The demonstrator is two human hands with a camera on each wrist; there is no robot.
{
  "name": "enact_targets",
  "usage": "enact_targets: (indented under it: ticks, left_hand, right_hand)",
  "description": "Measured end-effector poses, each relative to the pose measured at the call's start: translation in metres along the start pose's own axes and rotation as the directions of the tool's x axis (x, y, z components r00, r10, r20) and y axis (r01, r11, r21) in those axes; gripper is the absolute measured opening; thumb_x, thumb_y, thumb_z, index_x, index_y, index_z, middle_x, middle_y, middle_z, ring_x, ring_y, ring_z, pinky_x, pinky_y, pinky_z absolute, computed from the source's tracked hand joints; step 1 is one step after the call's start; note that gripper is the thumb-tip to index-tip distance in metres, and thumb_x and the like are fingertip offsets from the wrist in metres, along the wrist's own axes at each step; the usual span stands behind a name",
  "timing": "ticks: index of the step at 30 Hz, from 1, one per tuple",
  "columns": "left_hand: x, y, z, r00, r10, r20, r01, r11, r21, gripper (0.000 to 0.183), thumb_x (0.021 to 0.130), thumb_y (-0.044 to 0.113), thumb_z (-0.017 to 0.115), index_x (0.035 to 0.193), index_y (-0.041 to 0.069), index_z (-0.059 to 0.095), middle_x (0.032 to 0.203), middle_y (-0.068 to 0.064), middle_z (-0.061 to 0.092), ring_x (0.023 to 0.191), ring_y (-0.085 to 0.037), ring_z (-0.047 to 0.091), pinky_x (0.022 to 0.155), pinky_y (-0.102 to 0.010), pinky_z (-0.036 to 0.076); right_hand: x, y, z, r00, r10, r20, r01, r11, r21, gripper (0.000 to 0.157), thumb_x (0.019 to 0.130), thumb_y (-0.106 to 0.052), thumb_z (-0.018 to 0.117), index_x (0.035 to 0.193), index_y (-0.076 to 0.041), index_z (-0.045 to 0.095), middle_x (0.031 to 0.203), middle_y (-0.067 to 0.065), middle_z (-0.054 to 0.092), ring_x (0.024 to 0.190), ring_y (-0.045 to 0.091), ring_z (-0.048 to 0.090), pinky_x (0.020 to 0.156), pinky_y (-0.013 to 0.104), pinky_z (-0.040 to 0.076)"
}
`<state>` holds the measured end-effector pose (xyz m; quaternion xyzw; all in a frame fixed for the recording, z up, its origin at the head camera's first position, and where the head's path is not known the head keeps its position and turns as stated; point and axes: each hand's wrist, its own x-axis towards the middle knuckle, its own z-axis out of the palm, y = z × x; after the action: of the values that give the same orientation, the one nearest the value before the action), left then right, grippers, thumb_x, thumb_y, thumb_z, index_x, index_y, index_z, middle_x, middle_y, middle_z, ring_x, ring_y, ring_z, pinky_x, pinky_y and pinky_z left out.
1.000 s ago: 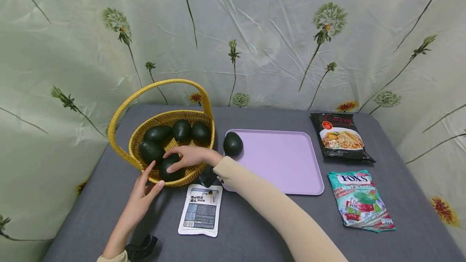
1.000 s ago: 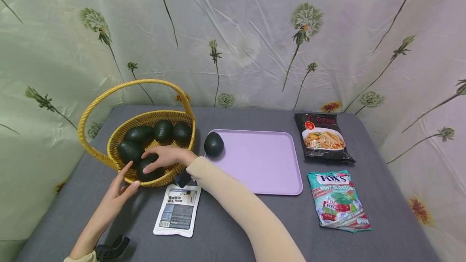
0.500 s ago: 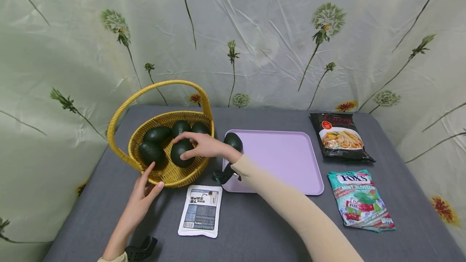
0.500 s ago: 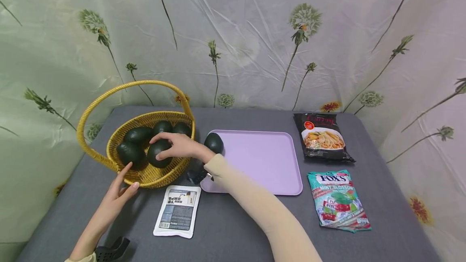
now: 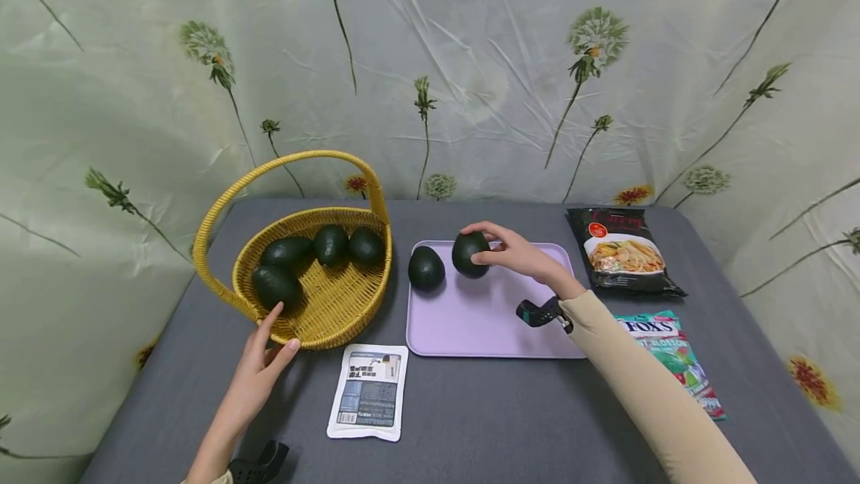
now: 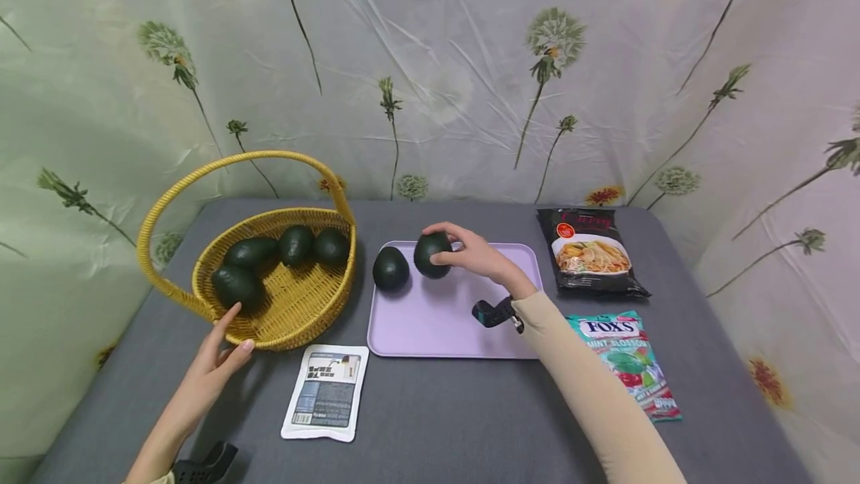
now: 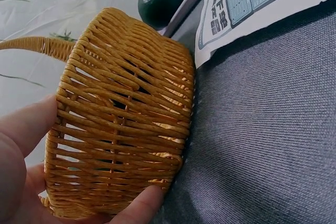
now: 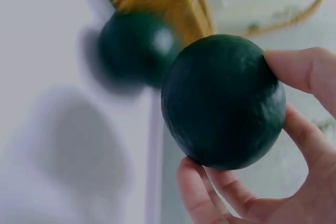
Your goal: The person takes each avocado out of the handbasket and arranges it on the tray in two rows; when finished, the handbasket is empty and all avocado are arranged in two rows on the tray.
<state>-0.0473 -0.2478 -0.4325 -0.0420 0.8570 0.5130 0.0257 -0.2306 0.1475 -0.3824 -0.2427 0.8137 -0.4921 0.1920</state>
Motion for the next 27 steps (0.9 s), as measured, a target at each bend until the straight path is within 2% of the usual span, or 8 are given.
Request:
enact_targets:
  ticks: [4, 10, 16, 24, 27]
  left_hand:
    - [-0.001, -0.001, -0.001, 1.000, 0.001, -0.007, -0.001, 1.000, 0.004, 0.069, 0.101, 0.024, 0.051, 0.155, 0.014, 0.009, 0.149, -0.033, 0.007, 0.135, -0.048, 0.012, 0.100, -0.067, 0.024]
    - [-0.001, 0.000, 0.000, 1.000, 0.003, -0.012, -0.003, 1.000, 0.014, 0.069, 0.101, 0.022, 0.051, 0.155, 0.014, 0.010, 0.149, -0.033, 0.007, 0.135, -0.049, 0.012, 0.099, -0.067, 0.025]
    - [0.000, 0.000, 0.001, 1.000, 0.005, -0.008, -0.005, 1.000, 0.014, 0.069, 0.101, 0.021, 0.052, 0.155, 0.014, 0.010, 0.149, -0.032, 0.007, 0.136, -0.048, 0.012, 0.100, -0.066, 0.025]
    - [-0.001, 0.000, 0.001, 1.000, 0.008, -0.017, -0.008, 1.000, 0.023, 0.069, 0.101, 0.022, 0.051, 0.155, 0.013, 0.010, 0.149, -0.033, 0.007, 0.135, -0.048, 0.012, 0.099, -0.067, 0.024]
    - [0.000, 0.001, 0.001, 1.000, 0.011, -0.019, -0.011, 1.000, 0.025, 0.068, 0.101, 0.022, 0.051, 0.155, 0.013, 0.011, 0.149, -0.033, 0.008, 0.135, -0.048, 0.012, 0.099, -0.067, 0.024]
  right_hand:
    - [-0.013, 0.024, -0.011, 0.997, 0.071, -0.032, -0.071, 0.997, -0.022, 0.050, 0.090, -0.019, 0.067, 0.137, -0.012, 0.050, 0.137, 0.018, 0.044, 0.123, 0.037, 0.041, 0.091, 0.048, 0.045]
    - [-0.013, 0.042, -0.007, 0.993, 0.113, -0.031, -0.113, 0.994, -0.009, 0.053, 0.091, -0.016, 0.065, 0.140, -0.008, 0.045, 0.141, 0.024, 0.039, 0.127, 0.042, 0.036, 0.088, 0.049, 0.046]
    - [-0.012, 0.044, -0.002, 0.994, 0.112, 0.013, -0.111, 0.992, -0.066, 0.055, 0.094, -0.018, 0.061, 0.143, -0.008, 0.040, 0.146, 0.024, 0.034, 0.131, 0.046, 0.031, 0.093, 0.053, 0.043]
    - [-0.013, 0.047, -0.001, 0.997, 0.077, 0.005, -0.076, 0.993, -0.085, 0.058, 0.092, -0.019, 0.063, 0.145, -0.010, 0.040, 0.147, 0.019, 0.035, 0.133, 0.044, 0.029, 0.101, 0.061, 0.029]
    - [-0.014, 0.048, -0.001, 0.997, 0.083, 0.000, -0.083, 0.994, -0.078, 0.058, 0.092, -0.020, 0.064, 0.145, -0.011, 0.040, 0.147, 0.018, 0.035, 0.133, 0.043, 0.028, 0.102, 0.062, 0.027]
